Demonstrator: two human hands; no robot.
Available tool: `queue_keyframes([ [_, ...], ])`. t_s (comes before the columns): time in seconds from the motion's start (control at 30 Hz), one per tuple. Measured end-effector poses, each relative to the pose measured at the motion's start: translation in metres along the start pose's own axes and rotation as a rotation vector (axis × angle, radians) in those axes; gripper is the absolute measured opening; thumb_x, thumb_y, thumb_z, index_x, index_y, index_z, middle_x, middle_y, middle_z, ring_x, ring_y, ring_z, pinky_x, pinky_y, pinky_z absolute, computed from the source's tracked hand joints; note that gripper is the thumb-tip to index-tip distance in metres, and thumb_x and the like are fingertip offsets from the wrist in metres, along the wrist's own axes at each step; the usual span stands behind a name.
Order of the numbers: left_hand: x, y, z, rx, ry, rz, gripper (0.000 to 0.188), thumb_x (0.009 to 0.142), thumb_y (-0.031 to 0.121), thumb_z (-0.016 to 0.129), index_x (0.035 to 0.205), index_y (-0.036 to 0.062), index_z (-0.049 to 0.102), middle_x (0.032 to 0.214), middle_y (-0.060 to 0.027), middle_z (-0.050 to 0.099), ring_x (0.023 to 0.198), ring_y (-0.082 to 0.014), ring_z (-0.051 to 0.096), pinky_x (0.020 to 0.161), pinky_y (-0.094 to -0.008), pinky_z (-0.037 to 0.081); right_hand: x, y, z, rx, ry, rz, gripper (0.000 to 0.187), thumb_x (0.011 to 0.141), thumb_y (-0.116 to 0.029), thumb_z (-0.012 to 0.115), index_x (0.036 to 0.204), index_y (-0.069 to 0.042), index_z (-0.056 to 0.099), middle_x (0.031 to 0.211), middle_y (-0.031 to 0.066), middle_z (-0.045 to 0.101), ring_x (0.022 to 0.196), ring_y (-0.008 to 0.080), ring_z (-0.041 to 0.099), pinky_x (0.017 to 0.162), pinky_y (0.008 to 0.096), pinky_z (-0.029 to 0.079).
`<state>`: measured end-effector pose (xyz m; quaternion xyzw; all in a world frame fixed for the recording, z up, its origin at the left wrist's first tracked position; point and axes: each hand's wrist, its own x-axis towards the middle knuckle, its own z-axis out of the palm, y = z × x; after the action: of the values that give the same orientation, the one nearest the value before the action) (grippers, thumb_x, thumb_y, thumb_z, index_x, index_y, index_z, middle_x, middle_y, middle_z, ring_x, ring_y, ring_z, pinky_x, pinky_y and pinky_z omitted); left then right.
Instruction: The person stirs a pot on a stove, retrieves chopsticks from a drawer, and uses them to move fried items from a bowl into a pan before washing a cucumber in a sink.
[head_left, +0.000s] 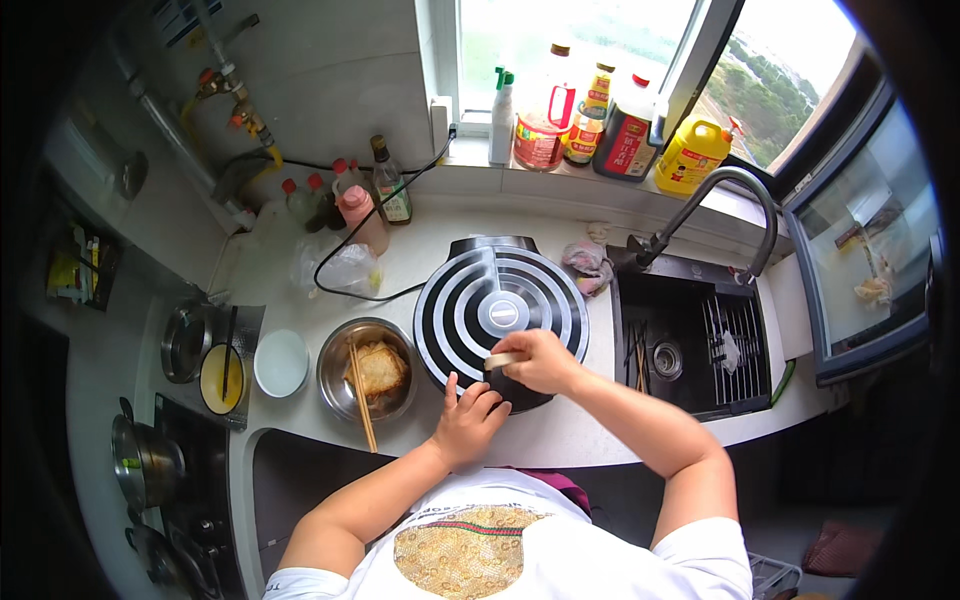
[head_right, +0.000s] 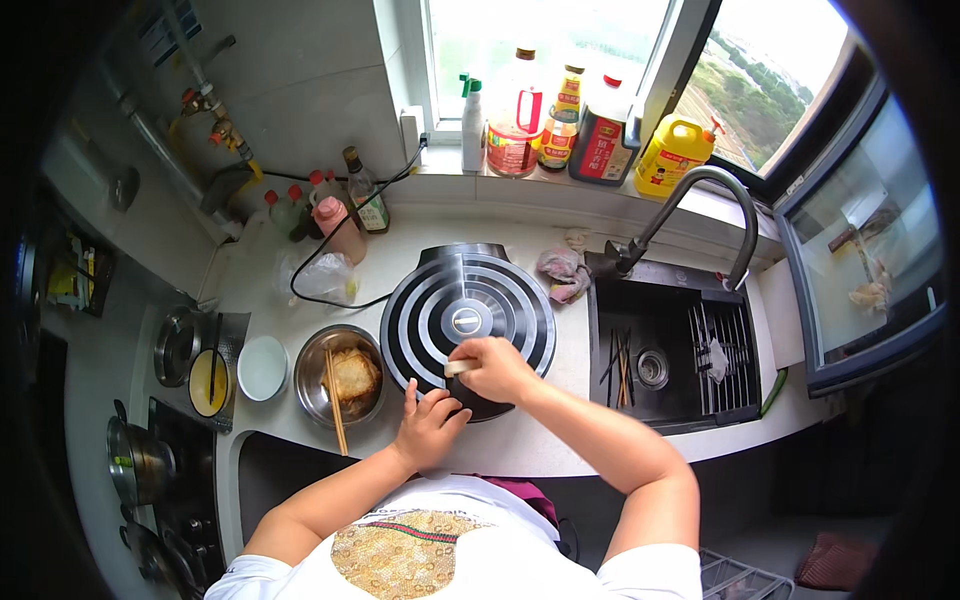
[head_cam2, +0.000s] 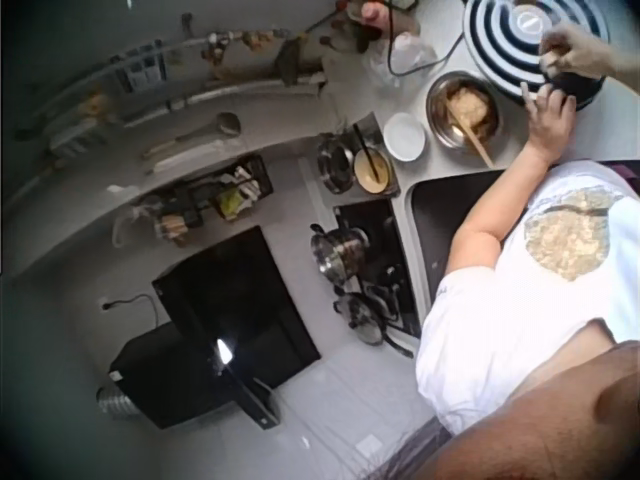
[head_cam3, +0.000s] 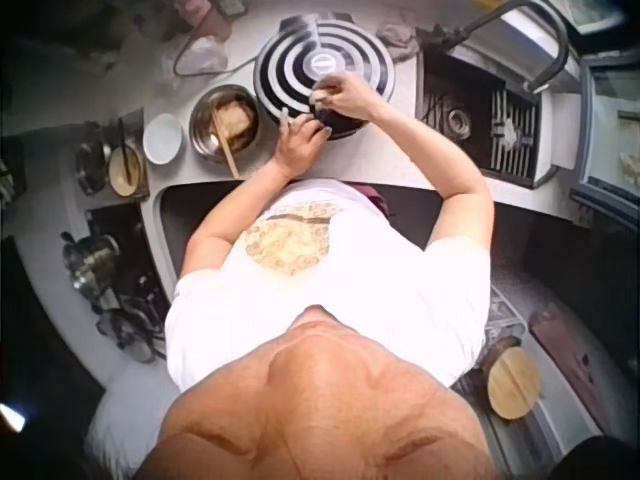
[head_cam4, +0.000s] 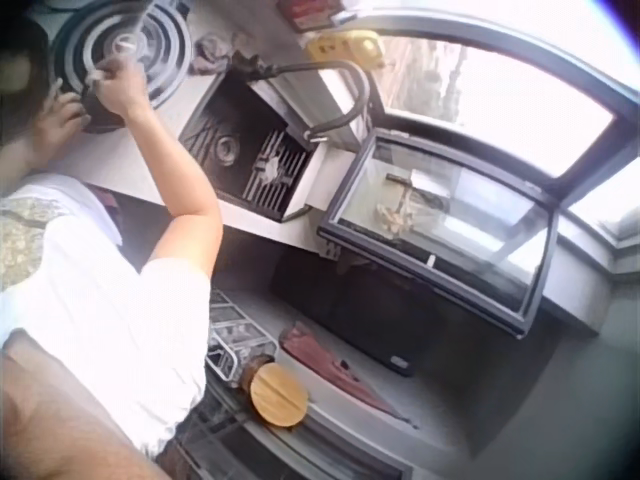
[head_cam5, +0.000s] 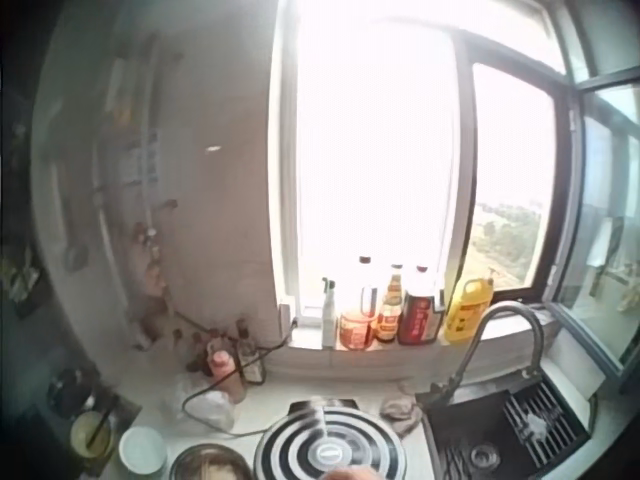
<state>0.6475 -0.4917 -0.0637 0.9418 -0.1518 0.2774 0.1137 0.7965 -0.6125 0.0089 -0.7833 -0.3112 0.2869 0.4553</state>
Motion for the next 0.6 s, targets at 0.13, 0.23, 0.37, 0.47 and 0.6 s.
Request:
queue_keyframes([
  [0.13,-0.025,-0.004,0.020,-0.031,-0.040,-0.011,0.015,0.073,0.018,0.063,0.087,0.0158,0.066,0.092,0.0012,0.057,0.101,-0.0180,0.050,0.104,-0.0578,0.017,-0.010,0.034,0.034,0.042,0.104,-0.004,0.025,0.068,-0.005,0.056,0.091,-0.002,0.066,0.082,0.0149,0.066,0.075,0.0246,0.066,0.070,0.0313,0.050],
  [0.23,-0.028,-0.003,0.020,-0.015,-0.033,-0.042,0.014,0.074,0.018,0.063,0.087,0.0161,0.066,0.093,0.0015,0.057,0.102,-0.0178,0.050,0.103,-0.0577,0.018,-0.015,0.027,0.040,-0.024,0.143,-0.045,0.026,0.066,-0.004,0.056,0.091,-0.003,0.065,0.081,0.0145,0.065,0.075,0.0274,0.064,0.070,0.0333,0.050],
  [0.37,-0.031,0.003,0.021,0.022,-0.065,-0.110,0.017,0.072,0.021,0.065,0.089,0.0168,0.066,0.096,0.0030,0.056,0.104,-0.0185,0.048,0.101,-0.0576,0.021,-0.024,0.030,0.048,-0.100,0.230,-0.157,0.026,0.065,-0.003,0.057,0.090,-0.004,0.064,0.080,0.0138,0.064,0.077,0.0303,0.061,0.070,0.0365,0.049],
  [0.47,-0.025,0.010,0.014,-0.045,-0.086,-0.168,0.017,0.074,0.019,0.064,0.090,0.0150,0.065,0.100,0.0008,0.056,0.108,-0.0204,0.047,0.101,-0.0588,0.018,-0.031,0.036,0.051,-0.209,0.246,-0.339,0.026,0.063,-0.002,0.062,0.089,-0.005,0.062,0.079,0.0124,0.062,0.076,0.0315,0.059,0.068,0.0386,0.047],
  [0.6,-0.015,0.018,-0.001,-0.170,-0.098,-0.215,0.016,0.074,0.015,0.064,0.089,0.0117,0.064,0.100,-0.0008,0.057,0.108,-0.0225,0.048,0.099,-0.0594,0.018,-0.047,0.048,0.057,-0.373,0.206,-0.453,0.036,0.060,-0.002,0.066,0.095,-0.008,0.060,0.076,0.0076,0.057,0.076,0.0278,0.055,0.076,0.0393,0.043],
])
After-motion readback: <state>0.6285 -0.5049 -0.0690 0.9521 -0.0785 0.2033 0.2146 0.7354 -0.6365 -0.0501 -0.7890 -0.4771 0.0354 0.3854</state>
